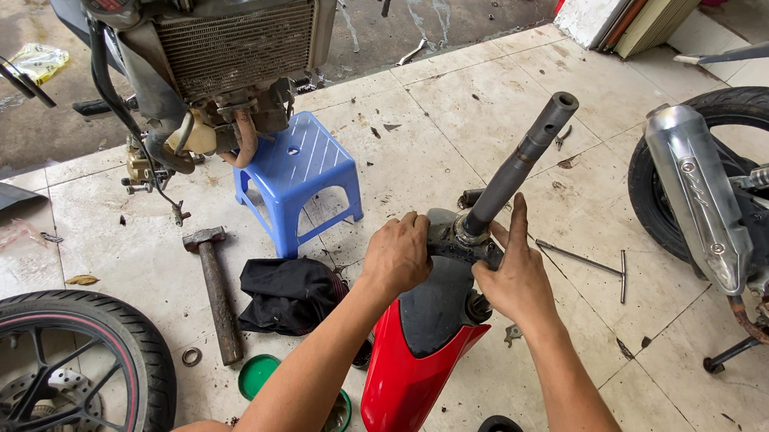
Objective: The person applies grease to a motorcycle front fork assembly and then places small metal balls into the assembly. They manipulate the fork and handle the small parts by hand.
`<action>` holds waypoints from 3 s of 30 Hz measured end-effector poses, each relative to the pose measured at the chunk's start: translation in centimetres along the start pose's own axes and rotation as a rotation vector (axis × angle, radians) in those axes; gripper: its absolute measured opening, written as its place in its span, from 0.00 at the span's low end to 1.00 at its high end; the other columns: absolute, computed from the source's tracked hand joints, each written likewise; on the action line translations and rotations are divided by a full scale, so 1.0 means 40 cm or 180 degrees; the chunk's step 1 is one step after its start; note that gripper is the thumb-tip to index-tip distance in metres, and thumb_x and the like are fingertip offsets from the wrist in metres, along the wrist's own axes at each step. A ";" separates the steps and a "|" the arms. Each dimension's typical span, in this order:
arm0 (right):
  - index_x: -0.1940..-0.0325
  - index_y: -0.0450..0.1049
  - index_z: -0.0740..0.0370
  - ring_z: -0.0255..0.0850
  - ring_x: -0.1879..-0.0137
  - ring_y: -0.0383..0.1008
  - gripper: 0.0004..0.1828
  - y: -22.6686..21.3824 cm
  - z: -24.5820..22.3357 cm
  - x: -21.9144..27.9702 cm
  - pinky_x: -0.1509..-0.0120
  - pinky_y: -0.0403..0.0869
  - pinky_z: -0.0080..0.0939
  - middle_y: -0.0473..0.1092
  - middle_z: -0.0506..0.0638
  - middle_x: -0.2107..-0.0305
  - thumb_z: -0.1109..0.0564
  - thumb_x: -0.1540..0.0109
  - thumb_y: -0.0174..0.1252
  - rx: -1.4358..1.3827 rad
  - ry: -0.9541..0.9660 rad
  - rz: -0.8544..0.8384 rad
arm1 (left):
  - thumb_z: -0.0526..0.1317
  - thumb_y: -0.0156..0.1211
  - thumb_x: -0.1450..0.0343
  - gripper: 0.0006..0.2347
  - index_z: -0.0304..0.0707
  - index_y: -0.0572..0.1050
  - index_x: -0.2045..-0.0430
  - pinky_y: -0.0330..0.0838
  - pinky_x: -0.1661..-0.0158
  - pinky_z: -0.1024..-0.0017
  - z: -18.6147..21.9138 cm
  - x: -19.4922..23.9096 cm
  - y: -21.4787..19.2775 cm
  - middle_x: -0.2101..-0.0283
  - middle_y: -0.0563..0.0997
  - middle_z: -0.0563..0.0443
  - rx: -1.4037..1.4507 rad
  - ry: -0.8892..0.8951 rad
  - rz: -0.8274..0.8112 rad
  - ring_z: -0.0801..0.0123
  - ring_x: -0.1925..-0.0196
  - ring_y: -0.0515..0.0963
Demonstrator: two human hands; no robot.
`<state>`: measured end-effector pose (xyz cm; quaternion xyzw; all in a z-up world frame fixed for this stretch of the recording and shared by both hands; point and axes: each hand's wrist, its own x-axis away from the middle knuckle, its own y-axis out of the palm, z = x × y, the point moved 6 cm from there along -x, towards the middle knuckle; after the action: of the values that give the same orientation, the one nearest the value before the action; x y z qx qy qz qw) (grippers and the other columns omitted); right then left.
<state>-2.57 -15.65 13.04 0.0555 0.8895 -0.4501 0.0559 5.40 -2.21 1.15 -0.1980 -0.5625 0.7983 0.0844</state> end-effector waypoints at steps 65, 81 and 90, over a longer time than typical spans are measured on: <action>0.23 0.58 0.56 0.47 0.57 0.80 0.48 0.920 0.335 0.724 0.56 0.73 0.42 0.79 0.66 0.54 0.71 0.50 0.49 -0.3067 0.2737 -0.1337 | 0.36 0.57 0.38 0.14 0.38 0.70 0.59 0.75 0.64 0.47 0.004 -0.013 -0.020 0.55 0.77 0.41 0.0760 -0.0084 -0.0059 0.39 0.57 0.79; 0.56 0.78 0.48 0.55 0.53 0.73 0.12 1.089 0.334 0.851 0.60 0.70 0.53 0.74 0.51 0.59 0.60 0.36 0.51 0.2879 -0.2377 -0.3222 | 0.35 0.58 0.36 0.13 0.39 0.70 0.59 0.76 0.67 0.54 0.011 -0.012 -0.006 0.58 0.77 0.45 0.0558 -0.0013 0.0065 0.47 0.61 0.80; 0.28 0.57 0.64 0.79 0.40 0.67 0.38 0.945 0.244 0.876 0.43 0.66 0.76 0.65 0.74 0.40 0.36 0.32 0.51 0.2554 -0.3124 -0.3049 | 0.37 0.59 0.37 0.13 0.39 0.71 0.60 0.76 0.66 0.53 0.010 -0.015 -0.003 0.58 0.77 0.44 0.0496 0.0032 0.0184 0.45 0.61 0.80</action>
<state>-31.06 0.43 -27.96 -0.5219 0.4603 -0.6844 0.2175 5.76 -2.73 1.50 -0.2110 -0.4922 0.8408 0.0793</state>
